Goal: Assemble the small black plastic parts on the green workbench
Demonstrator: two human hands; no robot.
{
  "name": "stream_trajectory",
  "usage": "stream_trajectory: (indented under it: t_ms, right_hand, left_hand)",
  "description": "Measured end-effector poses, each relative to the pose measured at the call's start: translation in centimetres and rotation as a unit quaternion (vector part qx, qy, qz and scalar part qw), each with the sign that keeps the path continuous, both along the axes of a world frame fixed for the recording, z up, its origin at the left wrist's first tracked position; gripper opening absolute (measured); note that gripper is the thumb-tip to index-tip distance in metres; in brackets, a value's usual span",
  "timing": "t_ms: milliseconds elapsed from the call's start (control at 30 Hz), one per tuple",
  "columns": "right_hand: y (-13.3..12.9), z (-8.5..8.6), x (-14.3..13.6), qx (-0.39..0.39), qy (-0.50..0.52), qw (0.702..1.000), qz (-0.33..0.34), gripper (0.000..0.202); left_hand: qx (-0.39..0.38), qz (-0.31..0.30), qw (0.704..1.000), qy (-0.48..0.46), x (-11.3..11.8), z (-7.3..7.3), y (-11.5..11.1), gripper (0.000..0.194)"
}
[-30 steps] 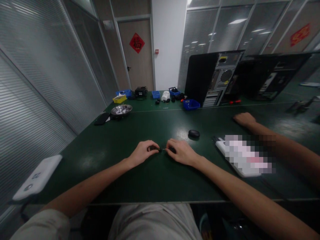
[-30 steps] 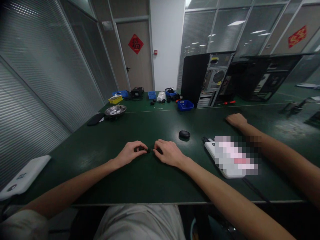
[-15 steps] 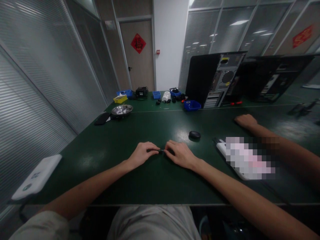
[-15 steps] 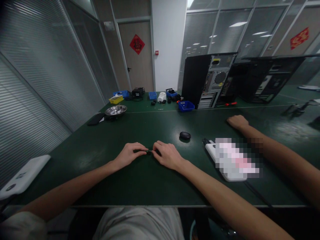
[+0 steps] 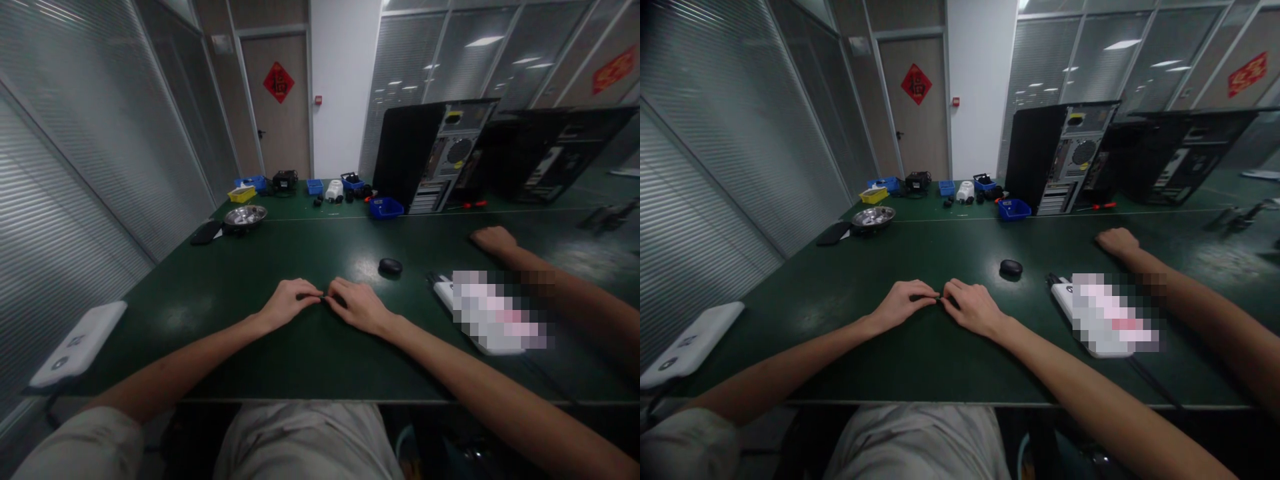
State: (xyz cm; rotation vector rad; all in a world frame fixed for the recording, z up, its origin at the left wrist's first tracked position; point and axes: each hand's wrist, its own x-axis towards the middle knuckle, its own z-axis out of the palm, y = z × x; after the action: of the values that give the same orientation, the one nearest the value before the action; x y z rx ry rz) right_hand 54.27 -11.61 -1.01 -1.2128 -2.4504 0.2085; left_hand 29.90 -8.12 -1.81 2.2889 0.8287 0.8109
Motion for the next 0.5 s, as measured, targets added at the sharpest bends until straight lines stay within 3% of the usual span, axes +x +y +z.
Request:
stream_trajectory:
  t_ms: [500]
  right_hand:
    - [0.52, -0.33, 0.04, -0.011, 0.036, 0.999, 0.007, 0.013]
  left_hand:
    - [-0.04, -0.007, 0.999, -0.016, 0.04, 0.22, 0.03, 0.022]
